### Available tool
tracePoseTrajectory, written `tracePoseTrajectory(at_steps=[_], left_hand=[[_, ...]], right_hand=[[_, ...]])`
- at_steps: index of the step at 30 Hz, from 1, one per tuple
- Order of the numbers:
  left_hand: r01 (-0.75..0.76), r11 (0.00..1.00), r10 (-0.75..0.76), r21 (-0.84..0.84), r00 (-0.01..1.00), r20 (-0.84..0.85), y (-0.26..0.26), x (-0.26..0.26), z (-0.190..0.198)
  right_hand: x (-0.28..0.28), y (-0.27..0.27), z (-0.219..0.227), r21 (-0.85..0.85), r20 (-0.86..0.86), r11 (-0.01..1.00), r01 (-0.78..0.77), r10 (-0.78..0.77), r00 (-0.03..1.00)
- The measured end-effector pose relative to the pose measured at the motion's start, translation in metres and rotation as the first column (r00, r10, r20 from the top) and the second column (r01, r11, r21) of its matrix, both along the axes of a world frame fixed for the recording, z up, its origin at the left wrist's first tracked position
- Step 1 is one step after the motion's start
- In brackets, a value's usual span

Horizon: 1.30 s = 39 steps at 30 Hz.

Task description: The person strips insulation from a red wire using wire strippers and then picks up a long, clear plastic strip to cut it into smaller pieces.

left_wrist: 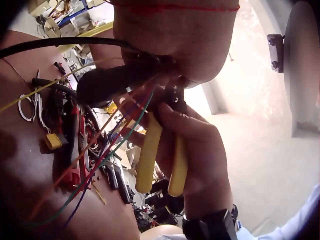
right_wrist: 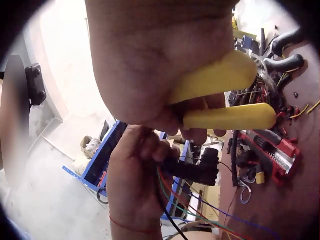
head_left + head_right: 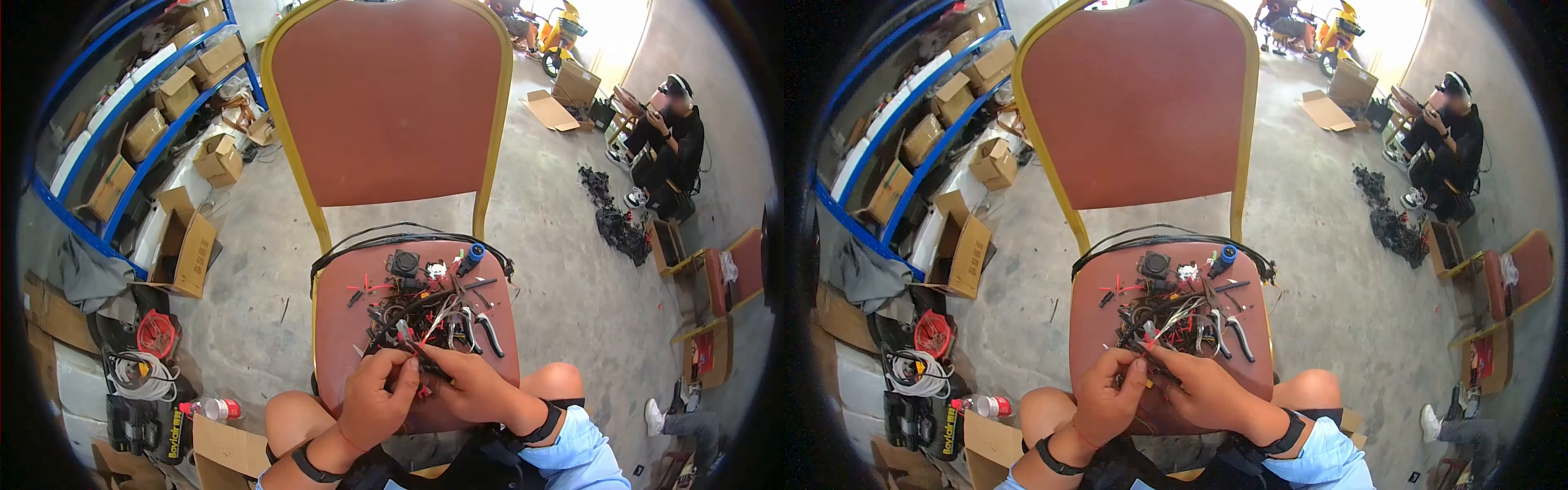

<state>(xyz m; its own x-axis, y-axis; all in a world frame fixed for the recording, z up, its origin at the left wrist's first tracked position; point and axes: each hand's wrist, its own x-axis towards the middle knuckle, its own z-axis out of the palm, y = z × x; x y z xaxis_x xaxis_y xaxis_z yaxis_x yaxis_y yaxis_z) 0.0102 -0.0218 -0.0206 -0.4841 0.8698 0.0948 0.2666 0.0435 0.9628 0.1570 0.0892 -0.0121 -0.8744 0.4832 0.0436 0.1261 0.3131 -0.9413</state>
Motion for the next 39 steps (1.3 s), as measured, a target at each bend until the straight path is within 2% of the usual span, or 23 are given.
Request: tracePoseTrajectory(at_steps=[5,11,17,23,39], left_hand=[[0.002,1.000,-0.003,-0.015,0.999,-0.039,0.000,-0.002,0.003],[0.002,0.999,-0.003,-0.049,1.000,-0.026,-0.001,-0.002,0.010],[0.002,0.996,-0.005,-0.091,1.000,-0.027,-0.001,-0.004,0.015],[0.011,0.993,-0.014,-0.121,1.000,-0.024,0.000,-0.006,0.017],[-0.010,0.992,0.005,-0.125,0.999,-0.040,0.001,-0.005,0.016]], right_hand=[[-0.001,0.005,-0.004,0.043,-0.042,0.998,-0.055,0.057,0.997],[0.001,0.002,-0.003,0.071,-0.008,0.997,-0.021,0.021,1.000],[0.000,0.002,-0.002,0.101,0.046,0.994,-0.050,0.046,0.998],[-0.001,-0.001,-0.003,0.176,-0.012,0.984,-0.023,0.026,1.000],[-0.001,-0.004,0.000,0.168,0.032,0.986,-0.003,-0.002,0.999]])
